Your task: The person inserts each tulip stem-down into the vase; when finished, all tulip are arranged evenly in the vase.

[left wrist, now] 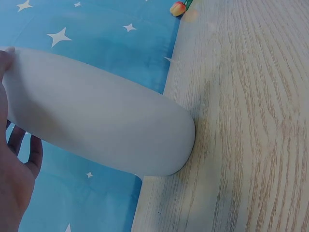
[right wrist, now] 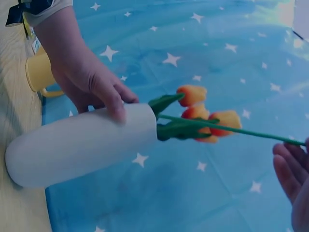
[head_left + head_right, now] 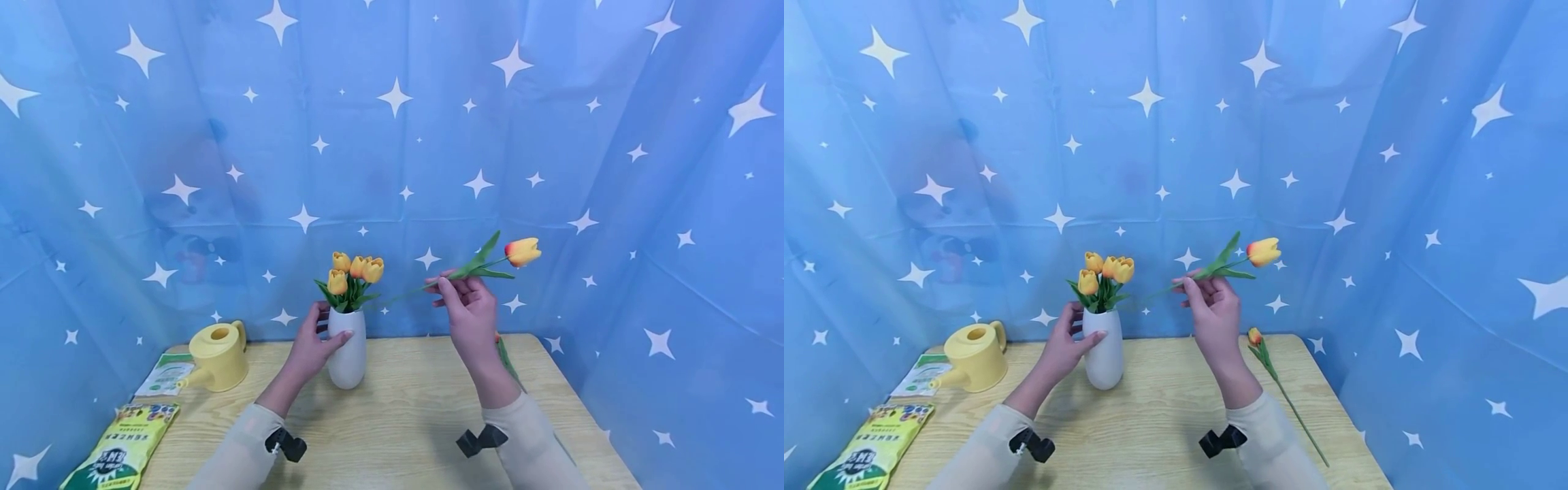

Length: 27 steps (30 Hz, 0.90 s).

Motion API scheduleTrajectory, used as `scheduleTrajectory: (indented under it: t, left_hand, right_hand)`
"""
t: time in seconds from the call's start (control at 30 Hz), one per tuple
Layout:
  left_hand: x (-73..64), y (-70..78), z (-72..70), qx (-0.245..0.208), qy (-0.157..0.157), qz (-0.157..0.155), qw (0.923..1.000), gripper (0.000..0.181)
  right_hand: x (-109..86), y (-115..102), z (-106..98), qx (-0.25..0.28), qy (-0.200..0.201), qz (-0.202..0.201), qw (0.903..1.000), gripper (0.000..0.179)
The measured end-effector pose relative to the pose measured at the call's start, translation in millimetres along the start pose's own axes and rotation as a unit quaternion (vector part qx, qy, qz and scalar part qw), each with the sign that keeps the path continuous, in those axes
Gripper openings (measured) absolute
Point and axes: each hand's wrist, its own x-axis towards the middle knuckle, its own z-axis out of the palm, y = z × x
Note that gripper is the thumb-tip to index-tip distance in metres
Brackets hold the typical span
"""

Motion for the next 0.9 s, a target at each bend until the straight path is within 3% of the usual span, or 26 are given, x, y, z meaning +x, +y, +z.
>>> scheduleTrajectory:
  t: [0.23, 0.5, 0.77, 0.9]
  left_hand:
    - [0.9, -1.4, 0.0, 0.0, 0.0, 0.007, 1.0, 0.073]
    - [0.3, 0.4, 0.3, 0.004, 0.002, 0.005, 1.0, 0.074]
    - [-0.2, 0.6, 0.0, 0.005, 0.001, 0.001, 1.0, 0.075]
    - [0.4, -1.4, -0.1, 0.004, 0.001, 0.003, 1.0, 0.074]
  right_hand:
    - [7.6, -4, 19, -0.025, -0.041, -0.03, 0.9984, 0.015]
    - [13.7, -7, 36, -0.083, -0.085, -0.007, 0.9929, 0.023]
    - [28.9, -13, 64, -0.18, -0.134, -0.048, 0.9732, 0.008]
    - [33.9, -13, 77, -0.195, -0.165, -0.036, 0.966, 0.006]
